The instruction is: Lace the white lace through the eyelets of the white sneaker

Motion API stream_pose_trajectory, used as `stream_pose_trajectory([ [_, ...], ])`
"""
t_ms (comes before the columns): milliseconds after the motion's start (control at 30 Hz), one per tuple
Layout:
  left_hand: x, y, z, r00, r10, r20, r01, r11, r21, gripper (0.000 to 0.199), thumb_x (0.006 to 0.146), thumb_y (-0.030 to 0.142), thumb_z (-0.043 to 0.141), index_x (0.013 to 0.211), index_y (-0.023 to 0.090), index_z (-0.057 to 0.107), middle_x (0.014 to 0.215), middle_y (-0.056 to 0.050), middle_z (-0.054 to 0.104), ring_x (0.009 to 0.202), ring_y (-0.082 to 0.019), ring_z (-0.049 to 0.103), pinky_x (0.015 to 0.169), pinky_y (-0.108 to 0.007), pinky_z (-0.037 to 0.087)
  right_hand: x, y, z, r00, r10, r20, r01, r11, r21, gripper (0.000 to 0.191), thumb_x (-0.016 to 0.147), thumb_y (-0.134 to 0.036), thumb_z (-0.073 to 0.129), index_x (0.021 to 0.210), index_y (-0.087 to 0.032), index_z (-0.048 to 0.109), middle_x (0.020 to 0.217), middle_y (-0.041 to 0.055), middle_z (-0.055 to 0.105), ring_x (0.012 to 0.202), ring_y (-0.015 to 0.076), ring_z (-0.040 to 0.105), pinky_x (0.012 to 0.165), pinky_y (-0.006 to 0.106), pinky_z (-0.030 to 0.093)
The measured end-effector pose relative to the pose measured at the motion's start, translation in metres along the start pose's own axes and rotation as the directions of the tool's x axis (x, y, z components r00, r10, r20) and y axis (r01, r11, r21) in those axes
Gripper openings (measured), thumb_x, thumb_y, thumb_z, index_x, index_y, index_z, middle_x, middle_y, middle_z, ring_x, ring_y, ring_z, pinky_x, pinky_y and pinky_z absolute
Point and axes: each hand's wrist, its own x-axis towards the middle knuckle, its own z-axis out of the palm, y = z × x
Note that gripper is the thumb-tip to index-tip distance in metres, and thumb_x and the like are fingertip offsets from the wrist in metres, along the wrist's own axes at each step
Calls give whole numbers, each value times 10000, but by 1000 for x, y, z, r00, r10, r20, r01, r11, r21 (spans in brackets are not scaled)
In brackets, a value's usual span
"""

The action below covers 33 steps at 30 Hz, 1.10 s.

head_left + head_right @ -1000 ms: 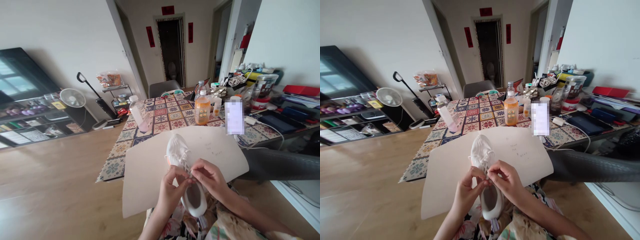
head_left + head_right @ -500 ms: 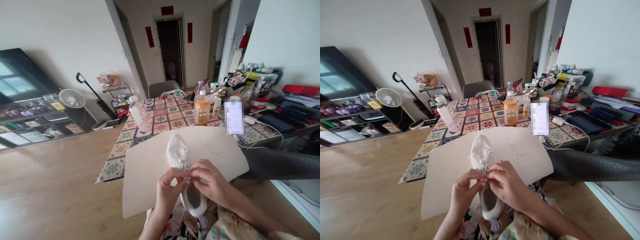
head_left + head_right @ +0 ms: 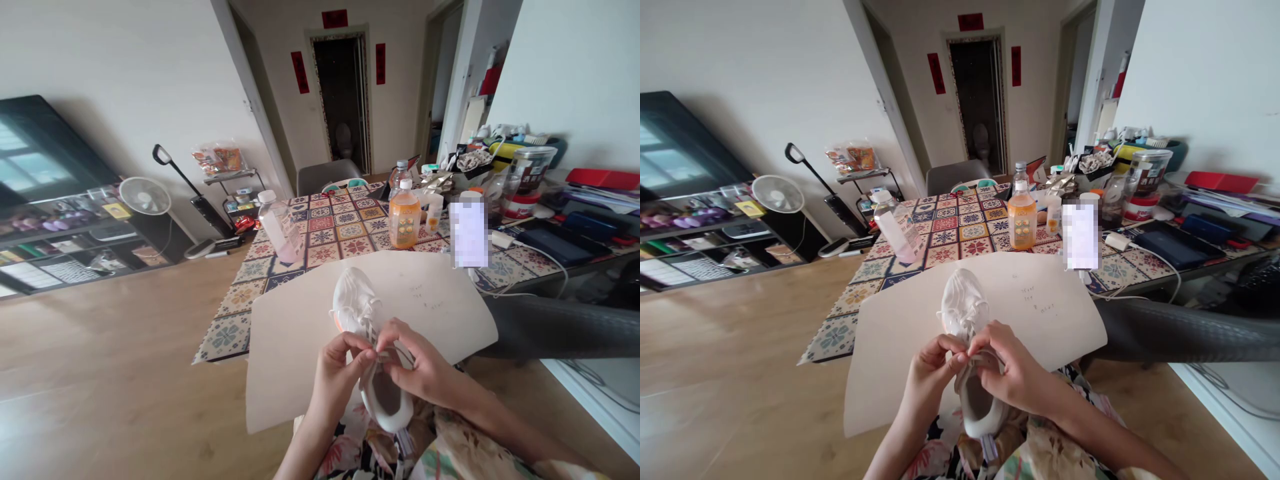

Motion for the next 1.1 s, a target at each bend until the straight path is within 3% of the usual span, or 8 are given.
stream_pose_trajectory([
  [100,0,3,0,1000,-14,-7,14,999,-44,336,652,438,870,614,157,690,593,1,647,602,-133,534,613,-233,424,3,-2,2,961,-274,-33,258,935,-245,142,924,-112,560,975,-244,574,858,13,632,817,180,585,806,338,440],
  [233,2,4,-1,999,-51,9,51,995,-85,318,570,380,924,594,155,701,577,4,671,581,-127,545,616,-232,432,3,0,3,918,-396,-16,357,843,-402,142,986,-130,535,979,-253,607,840,14,685,790,169,637,848,381,440],
  [367,7,0,-5,998,-70,10,71,986,-152,310,575,353,918,575,153,681,582,-9,697,568,-126,563,592,-225,431,3,3,-5,900,-435,-24,398,842,-365,91,980,-244,606,897,-247,642,887,38,686,925,208,625,864,395,480],
  [467,14,-3,-7,997,-53,-53,43,984,-173,272,587,281,898,620,164,655,594,-8,713,591,-138,588,604,-224,433,3,5,-14,892,-450,51,447,859,-249,140,956,-307,657,844,-223,650,853,39,673,983,218,596,890,385,490],
  [567,20,-5,-8,990,15,-142,-31,994,-105,254,585,195,866,689,178,635,556,15,692,601,-138,580,628,-222,426,4,6,-22,883,-449,137,466,872,-147,183,938,-302,689,794,-201,642,793,28,667,973,203,581,888,356,477],
  [767,26,-5,-6,989,45,-138,-48,999,-16,218,618,185,788,712,187,592,531,25,675,527,-134,545,578,-233,420,8,6,-24,874,-427,234,459,882,-106,243,977,-305,637,766,-186,625,772,16,669,898,180,587,887,368,428],
  [967,23,-10,0,964,165,-207,-143,983,117,149,663,173,738,709,188,597,591,22,670,560,-138,564,594,-244,432,9,5,-24,865,-409,289,448,891,-79,253,1003,-290,594,772,-186,598,792,7,665,905,172,589,908,371,400],
  [1100,22,-15,-7,965,231,-124,-207,961,183,154,748,217,726,860,185,625,689,-10,711,651,-168,612,698,-289,480,4,5,-25,896,-361,258,400,908,-121,182,1004,-285,585,846,-195,585,846,18,644,883,161,589,864,325,432],
])
